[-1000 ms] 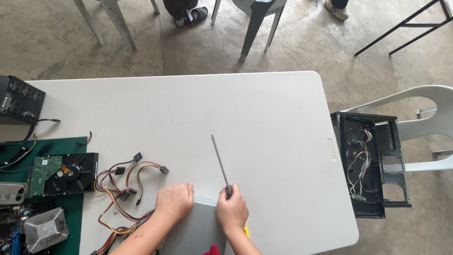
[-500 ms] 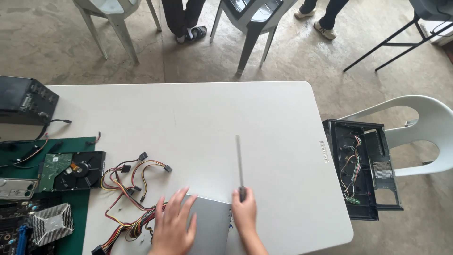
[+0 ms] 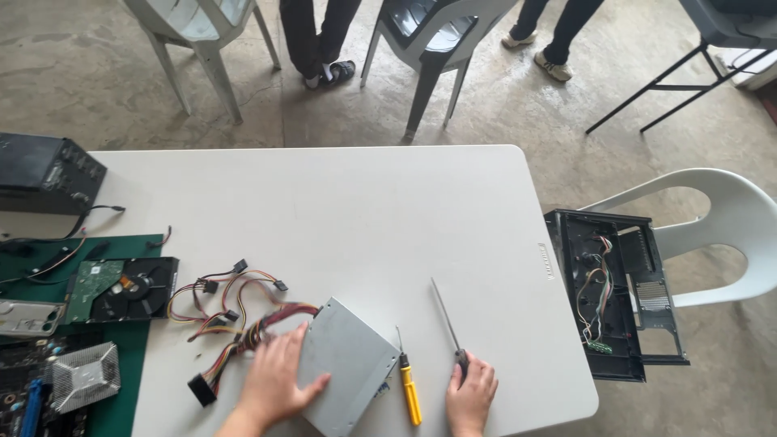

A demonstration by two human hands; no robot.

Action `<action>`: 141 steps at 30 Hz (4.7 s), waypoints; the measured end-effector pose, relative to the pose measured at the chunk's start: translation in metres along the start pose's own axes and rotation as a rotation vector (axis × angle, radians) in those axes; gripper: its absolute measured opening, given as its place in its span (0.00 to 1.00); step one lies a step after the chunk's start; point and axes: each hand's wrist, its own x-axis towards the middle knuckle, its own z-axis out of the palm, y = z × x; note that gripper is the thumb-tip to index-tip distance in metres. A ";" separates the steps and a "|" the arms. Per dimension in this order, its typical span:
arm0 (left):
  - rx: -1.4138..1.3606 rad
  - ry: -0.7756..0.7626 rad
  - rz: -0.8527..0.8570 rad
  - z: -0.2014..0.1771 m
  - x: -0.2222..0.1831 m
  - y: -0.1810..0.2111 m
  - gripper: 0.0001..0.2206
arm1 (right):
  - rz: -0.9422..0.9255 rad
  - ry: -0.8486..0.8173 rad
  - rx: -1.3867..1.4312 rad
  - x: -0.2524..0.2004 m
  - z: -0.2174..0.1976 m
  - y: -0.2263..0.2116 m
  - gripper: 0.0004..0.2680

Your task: Disassembling a computer power supply unit using a screwdriver to remove screws and pry open the casing

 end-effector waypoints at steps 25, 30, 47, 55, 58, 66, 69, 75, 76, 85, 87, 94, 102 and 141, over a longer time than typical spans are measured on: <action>-0.075 0.038 -0.374 -0.004 0.096 0.023 0.18 | -0.100 0.179 0.025 -0.001 -0.006 -0.006 0.15; -0.071 0.113 -0.294 -0.005 0.095 0.022 0.15 | -0.105 0.151 0.127 -0.001 -0.016 -0.008 0.16; -0.528 0.100 -0.625 -0.032 -0.086 -0.032 0.19 | 0.504 0.070 1.311 -0.025 -0.160 -0.111 0.11; 0.027 -0.175 -0.425 -0.018 -0.163 -0.079 0.12 | 0.051 -0.035 1.227 -0.058 -0.201 -0.228 0.12; 0.061 -0.187 -0.394 -0.015 -0.174 -0.092 0.11 | -0.253 -0.119 0.976 -0.068 -0.214 -0.262 0.09; 0.015 -0.312 -0.265 -0.013 -0.192 -0.108 0.11 | -0.587 -0.224 0.788 -0.080 -0.213 -0.289 0.10; 0.089 -0.274 -0.149 -0.009 -0.193 -0.108 0.08 | -0.537 -0.273 0.606 -0.085 -0.211 -0.297 0.11; 0.099 -0.217 0.058 0.008 -0.193 -0.115 0.11 | -0.459 0.047 1.102 -0.107 -0.253 -0.373 0.07; 0.100 -0.215 0.059 0.009 -0.193 -0.115 0.11 | -0.461 0.049 1.102 -0.110 -0.232 -0.365 0.07; 0.031 -0.251 0.173 0.006 -0.229 -0.133 0.20 | -1.579 -0.132 0.616 -0.154 -0.107 -0.431 0.02; -0.193 -0.415 0.053 -0.005 -0.242 -0.150 0.10 | -1.785 -0.112 0.655 -0.167 -0.085 -0.441 0.10; 0.020 -1.143 -0.418 -0.065 -0.278 -0.222 0.11 | -1.856 -0.285 0.667 -0.228 -0.005 -0.442 0.06; -0.259 -0.626 -0.444 -0.123 -0.259 -0.242 0.06 | -1.566 -0.735 0.406 -0.213 -0.001 -0.410 0.19; -1.163 -0.463 -1.080 -0.010 -0.073 -0.035 0.35 | -0.492 -0.193 0.509 -0.092 -0.114 -0.267 0.18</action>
